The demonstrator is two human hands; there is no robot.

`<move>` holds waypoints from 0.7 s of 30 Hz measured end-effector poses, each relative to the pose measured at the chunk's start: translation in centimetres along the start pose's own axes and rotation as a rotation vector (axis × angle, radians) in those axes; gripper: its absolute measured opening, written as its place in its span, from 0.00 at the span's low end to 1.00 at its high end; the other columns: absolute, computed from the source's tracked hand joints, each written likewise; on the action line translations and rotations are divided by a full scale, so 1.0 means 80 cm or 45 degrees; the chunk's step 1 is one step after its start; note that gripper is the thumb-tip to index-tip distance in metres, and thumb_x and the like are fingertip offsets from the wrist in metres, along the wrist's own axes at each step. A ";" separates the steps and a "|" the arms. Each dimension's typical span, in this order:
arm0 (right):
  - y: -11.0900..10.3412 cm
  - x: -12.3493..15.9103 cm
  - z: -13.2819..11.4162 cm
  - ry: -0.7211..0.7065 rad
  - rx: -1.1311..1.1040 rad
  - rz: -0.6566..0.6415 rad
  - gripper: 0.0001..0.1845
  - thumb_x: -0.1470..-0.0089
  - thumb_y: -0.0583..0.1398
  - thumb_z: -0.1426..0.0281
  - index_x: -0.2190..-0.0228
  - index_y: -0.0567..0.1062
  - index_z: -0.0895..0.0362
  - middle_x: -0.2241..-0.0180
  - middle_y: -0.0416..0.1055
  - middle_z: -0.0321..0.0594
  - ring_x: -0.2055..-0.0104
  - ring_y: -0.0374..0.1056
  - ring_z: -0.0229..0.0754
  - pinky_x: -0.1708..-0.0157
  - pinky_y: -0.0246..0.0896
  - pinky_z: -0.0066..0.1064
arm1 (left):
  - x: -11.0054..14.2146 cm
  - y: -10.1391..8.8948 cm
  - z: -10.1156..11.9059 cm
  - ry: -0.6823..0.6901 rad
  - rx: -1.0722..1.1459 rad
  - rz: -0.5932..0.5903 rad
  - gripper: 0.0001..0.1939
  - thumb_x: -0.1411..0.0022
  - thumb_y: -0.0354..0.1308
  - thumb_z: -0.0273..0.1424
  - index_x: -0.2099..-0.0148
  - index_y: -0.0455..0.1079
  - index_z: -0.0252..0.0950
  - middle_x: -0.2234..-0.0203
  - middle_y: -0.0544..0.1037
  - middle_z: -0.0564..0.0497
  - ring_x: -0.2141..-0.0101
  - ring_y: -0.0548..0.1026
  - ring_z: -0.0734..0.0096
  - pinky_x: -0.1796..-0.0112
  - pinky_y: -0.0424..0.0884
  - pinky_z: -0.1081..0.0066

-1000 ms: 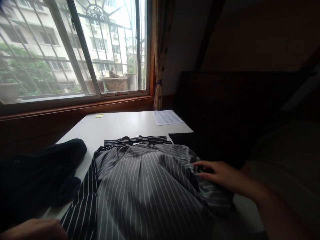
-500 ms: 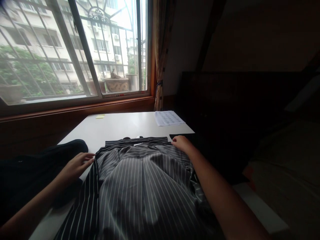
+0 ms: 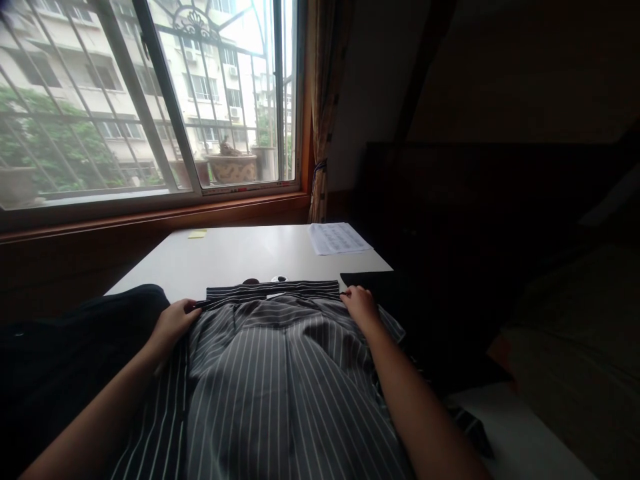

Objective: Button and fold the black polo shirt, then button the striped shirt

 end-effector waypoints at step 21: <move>-0.054 -0.027 -0.098 -0.062 -0.640 0.073 0.21 0.47 0.59 0.53 0.68 0.80 0.58 0.70 0.80 0.41 0.66 0.75 0.46 0.65 0.65 0.31 | 0.018 -0.024 0.011 -0.072 0.423 0.166 0.22 0.42 0.57 0.49 0.60 0.78 0.36 0.65 0.83 0.47 0.60 0.79 0.56 0.60 0.70 0.68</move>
Point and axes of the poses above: each hand's wrist, its own x-axis away from the middle knuckle, its own y-axis out of the palm, z = x × y, the point moved 10 cm from there along -x, towards the middle knuckle
